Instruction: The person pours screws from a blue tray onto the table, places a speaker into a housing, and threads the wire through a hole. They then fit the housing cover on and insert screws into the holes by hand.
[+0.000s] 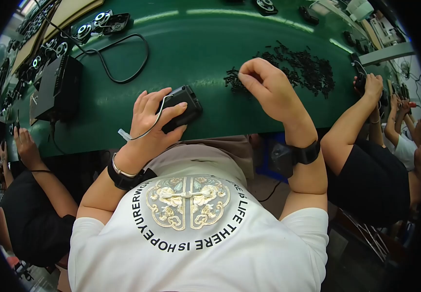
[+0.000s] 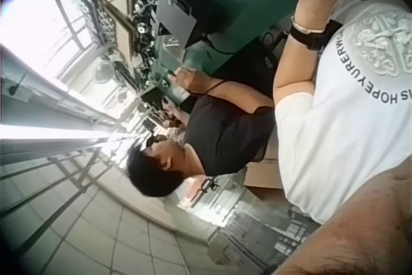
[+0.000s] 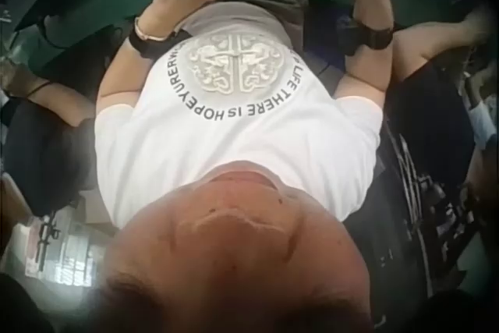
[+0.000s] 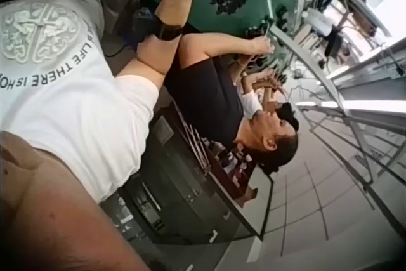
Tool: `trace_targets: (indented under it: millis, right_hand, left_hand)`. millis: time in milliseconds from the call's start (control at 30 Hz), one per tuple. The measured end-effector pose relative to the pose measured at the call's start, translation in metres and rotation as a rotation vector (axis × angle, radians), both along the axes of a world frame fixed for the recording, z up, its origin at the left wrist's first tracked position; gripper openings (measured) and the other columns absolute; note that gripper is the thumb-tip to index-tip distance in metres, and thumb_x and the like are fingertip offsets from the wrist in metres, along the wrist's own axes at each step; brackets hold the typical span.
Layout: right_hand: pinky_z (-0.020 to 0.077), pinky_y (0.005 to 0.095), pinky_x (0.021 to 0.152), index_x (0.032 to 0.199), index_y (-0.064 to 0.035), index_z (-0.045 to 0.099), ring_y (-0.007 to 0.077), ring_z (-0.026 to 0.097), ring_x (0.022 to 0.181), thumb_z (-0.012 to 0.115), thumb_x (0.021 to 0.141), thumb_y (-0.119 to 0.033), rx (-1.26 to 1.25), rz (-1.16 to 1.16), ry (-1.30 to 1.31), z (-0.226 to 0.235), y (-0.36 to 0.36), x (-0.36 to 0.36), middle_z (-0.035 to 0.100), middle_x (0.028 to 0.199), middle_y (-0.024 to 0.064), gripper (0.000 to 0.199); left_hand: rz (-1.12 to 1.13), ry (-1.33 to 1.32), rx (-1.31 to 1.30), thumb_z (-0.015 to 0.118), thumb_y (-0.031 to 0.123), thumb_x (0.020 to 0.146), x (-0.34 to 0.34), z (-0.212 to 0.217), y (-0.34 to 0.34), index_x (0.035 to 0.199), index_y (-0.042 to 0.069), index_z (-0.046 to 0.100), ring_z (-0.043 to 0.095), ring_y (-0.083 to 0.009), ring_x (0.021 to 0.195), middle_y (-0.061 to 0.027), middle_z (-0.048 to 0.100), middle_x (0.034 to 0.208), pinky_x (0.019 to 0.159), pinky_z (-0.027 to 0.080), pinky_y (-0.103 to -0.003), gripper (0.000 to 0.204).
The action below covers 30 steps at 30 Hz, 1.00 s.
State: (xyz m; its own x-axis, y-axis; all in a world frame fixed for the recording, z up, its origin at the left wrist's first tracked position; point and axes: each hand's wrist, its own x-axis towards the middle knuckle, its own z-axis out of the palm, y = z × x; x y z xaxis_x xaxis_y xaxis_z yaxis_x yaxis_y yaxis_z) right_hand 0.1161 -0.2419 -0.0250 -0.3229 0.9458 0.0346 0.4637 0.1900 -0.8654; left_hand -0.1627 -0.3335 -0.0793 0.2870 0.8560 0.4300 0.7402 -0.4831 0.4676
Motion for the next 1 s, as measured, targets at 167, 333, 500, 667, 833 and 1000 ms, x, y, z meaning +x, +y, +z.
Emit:
trace_targets:
  millis: [167,333,500,667,833,1000]
  right_hand:
    - [0.0426,0.0289,0.063,0.090,-0.0002,0.059,0.0143,0.052,0.072,0.059,0.092,-0.012,0.155,0.661,-0.012,0.018,0.029,-0.086,0.055,0.079,0.0030,0.011]
    - [0.0438,0.0304,0.064,0.089,0.0006,0.061,0.0154,0.052,0.072,0.060,0.090,-0.016,-0.256,0.802,-0.361,0.026,0.047,-0.129,0.057,0.079,0.0049,0.017]
    - [0.0453,0.0332,0.064,0.088,0.0011,0.063,0.0205,0.055,0.070,0.060,0.087,-0.018,-0.205,0.872,-0.427,0.018,0.045,-0.138,0.061,0.078,0.0090,0.019]
    - [0.0463,0.0353,0.064,0.087,0.0013,0.064,0.0254,0.057,0.068,0.060,0.086,-0.016,-0.080,0.879,-0.546,0.021,0.042,-0.140,0.062,0.076,0.0119,0.017]
    - [0.0464,0.0345,0.062,0.085,0.0013,0.063,0.0256,0.057,0.066,0.063,0.086,-0.017,-0.083,0.875,-0.616,0.028,0.037,-0.142,0.062,0.076,0.0122,0.019]
    - [0.0466,0.0333,0.061,0.087,0.0007,0.064,0.0242,0.057,0.065,0.067,0.086,-0.019,0.002,0.718,-0.449,0.031,0.039,-0.105,0.064,0.077,0.0100,0.020]
  left_hand:
    - [0.034,0.027,0.012,0.082,0.022,0.063,0.000,0.001,-0.004,0.114,0.026,0.068,0.052,-0.0364,0.114,-0.0173,0.054,0.125,0.104,0.033,-0.058,0.053]
    - [0.057,0.073,0.000,0.082,0.026,0.064,0.001,0.003,-0.007,0.115,0.029,0.068,0.049,-0.0349,0.116,-0.0152,0.053,0.123,0.105,0.030,-0.058,0.053]
    - [0.072,0.064,-0.016,0.082,0.028,0.064,0.000,0.002,-0.008,0.114,0.031,0.068,0.049,-0.0331,0.116,-0.0141,0.053,0.122,0.105,0.030,-0.058,0.051]
    - [0.069,0.082,-0.021,0.082,0.029,0.064,0.004,0.006,-0.008,0.114,0.031,0.068,0.049,-0.0320,0.116,-0.0128,0.053,0.123,0.105,0.030,-0.059,0.052]
    - [0.063,0.093,-0.019,0.083,0.028,0.063,0.007,0.007,-0.008,0.114,0.031,0.068,0.050,-0.0323,0.114,-0.0131,0.054,0.123,0.104,0.031,-0.058,0.053]
    - [0.021,0.020,0.050,0.084,0.025,0.060,0.008,0.008,-0.002,0.112,0.028,0.069,0.054,-0.0341,0.107,-0.0161,0.058,0.117,0.099,0.039,-0.052,0.055]
